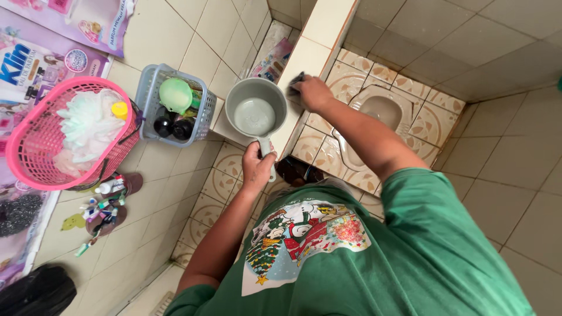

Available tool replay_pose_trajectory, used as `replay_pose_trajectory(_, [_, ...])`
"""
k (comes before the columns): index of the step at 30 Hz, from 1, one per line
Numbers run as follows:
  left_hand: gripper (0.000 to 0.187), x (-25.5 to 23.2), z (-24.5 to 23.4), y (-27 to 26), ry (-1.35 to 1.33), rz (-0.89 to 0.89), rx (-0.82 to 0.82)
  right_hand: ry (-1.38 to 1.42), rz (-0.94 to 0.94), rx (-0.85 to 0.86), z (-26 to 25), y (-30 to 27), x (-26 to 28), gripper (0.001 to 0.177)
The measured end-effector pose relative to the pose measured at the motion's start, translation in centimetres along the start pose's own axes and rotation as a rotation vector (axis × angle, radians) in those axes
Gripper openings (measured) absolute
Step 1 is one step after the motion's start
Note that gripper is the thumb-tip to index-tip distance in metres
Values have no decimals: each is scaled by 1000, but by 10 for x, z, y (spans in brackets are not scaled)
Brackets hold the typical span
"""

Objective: The person repeatedly scoops water from a bucket with a small pot and pours it onto a tiled ledge and floor while scrubbing with a steel wool pad. The person refills the pot from the bucket and continues scrubbing the same areas throughout the clip.

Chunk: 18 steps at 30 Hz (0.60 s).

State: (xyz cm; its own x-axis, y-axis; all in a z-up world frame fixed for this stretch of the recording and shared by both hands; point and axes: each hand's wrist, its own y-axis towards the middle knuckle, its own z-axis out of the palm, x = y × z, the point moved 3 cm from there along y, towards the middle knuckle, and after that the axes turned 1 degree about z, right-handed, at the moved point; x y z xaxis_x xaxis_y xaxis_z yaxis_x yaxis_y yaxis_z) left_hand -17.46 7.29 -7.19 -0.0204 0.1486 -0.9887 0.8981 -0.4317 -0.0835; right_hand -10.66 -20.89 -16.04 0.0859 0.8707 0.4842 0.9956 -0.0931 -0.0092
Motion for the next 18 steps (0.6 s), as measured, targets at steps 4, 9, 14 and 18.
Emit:
replay_pose_trajectory(4, [28, -12, 6, -7, -96, -99, -16, 821, 119, -184, 18, -54, 47, 33])
replay_pose_trajectory(9, [33, -26, 29, 3, -139, -4, 78, 1734, 405, -69, 40, -122, 105, 26])
replay_pose_trajectory(14, [33, -39, 55, 9, 212, 368, 214, 1925, 559, -51, 0, -167, 113, 35])
replay_pose_trajectory(18, [37, -34, 76, 11, 386, 436, 370, 1808, 564, -252, -26, -190, 110, 41])
